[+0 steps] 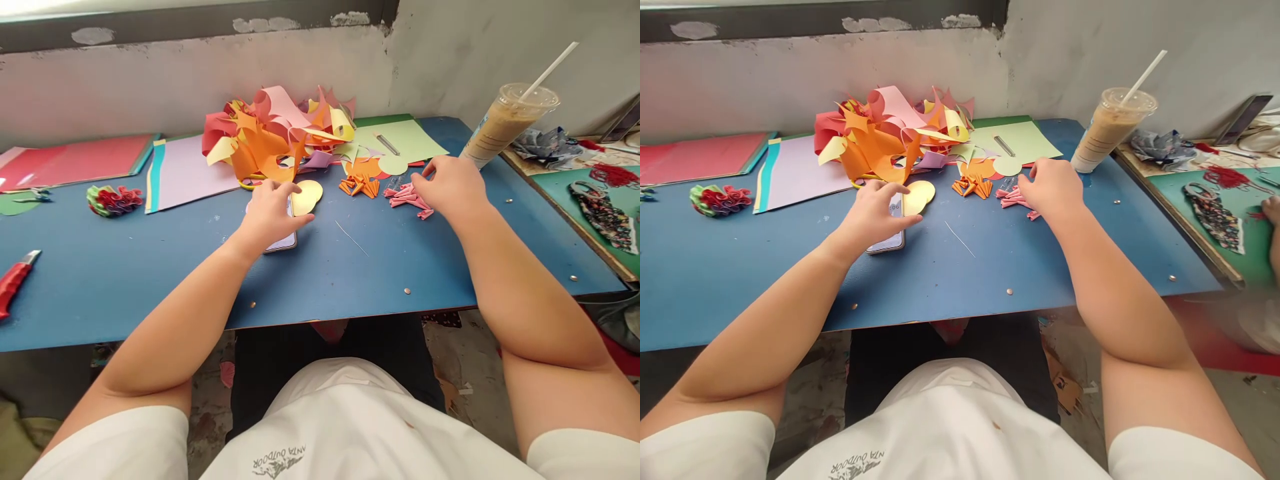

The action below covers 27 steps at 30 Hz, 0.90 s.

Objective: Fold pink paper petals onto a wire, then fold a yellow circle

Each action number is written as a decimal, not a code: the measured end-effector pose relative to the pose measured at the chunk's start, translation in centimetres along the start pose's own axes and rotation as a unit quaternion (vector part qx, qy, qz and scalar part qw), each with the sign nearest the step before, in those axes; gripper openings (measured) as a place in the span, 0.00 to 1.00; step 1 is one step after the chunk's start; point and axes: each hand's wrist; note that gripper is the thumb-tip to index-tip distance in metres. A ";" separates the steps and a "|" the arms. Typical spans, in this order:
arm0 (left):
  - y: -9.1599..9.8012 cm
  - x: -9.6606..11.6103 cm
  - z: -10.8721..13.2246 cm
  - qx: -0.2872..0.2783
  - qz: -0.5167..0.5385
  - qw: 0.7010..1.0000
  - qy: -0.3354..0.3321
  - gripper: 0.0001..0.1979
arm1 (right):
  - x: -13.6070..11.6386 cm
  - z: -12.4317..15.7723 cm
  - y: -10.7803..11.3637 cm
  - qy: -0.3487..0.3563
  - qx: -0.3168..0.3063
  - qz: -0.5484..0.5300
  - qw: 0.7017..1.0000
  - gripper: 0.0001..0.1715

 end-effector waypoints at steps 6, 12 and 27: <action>1.5 0.7 0.6 -0.111 -0.082 0.978 0.158 0.57 | -1.3 1.7 -0.2 0.103 0.014 -0.063 0.993 0.08; 2.1 0.0 0.0 -0.092 -0.063 0.978 0.173 0.58 | -4.3 3.4 -1.3 0.277 -0.083 -0.032 0.957 0.09; 2.8 -3.0 -0.5 -0.009 -0.073 0.984 0.165 0.52 | -15.0 1.2 -8.4 0.568 -0.149 0.088 0.804 0.20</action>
Point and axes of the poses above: each hand's wrist, its own z-axis away from the middle knuckle, its own y-axis out of the back of the hand, x = y × z, and after that the axes turned 8 degrees about -y, right-handed
